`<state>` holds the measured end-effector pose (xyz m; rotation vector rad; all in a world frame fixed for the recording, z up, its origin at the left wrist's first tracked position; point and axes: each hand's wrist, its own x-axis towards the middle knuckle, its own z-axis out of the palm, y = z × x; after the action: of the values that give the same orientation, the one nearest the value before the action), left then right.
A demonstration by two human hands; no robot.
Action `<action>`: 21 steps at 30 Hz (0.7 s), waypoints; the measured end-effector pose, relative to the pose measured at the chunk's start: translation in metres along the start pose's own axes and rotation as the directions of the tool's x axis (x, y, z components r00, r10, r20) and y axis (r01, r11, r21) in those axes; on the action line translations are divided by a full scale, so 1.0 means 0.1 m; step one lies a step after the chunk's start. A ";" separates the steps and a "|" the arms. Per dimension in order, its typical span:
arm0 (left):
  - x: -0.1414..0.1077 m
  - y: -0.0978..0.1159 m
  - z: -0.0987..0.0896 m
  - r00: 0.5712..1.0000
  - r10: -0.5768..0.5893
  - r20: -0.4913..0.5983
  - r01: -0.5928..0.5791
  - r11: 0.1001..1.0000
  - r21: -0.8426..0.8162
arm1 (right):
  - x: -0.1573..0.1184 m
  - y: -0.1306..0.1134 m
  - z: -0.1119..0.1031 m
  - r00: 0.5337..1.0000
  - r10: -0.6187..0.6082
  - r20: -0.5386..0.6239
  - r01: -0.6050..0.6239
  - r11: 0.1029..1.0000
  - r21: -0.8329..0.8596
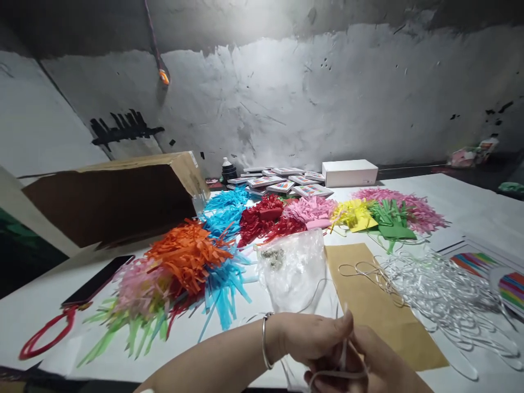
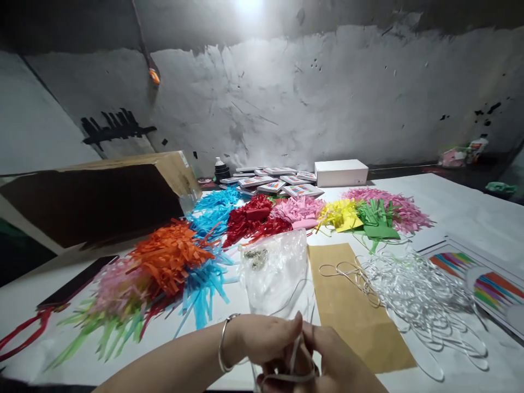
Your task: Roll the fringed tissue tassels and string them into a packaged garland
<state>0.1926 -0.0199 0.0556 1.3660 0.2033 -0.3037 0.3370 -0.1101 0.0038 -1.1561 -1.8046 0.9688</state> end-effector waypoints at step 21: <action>-0.85 -0.13 -0.03 0.552 0.147 -0.821 -0.299 0.954 -0.029 | -0.27 0.28 -0.52 0.955 0.172 -0.241 -0.176 0.984 0.005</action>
<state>0.1082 -0.0110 0.0701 1.2564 0.8049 0.5991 0.4011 -0.1169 -0.0043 -1.3981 -1.5400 0.8716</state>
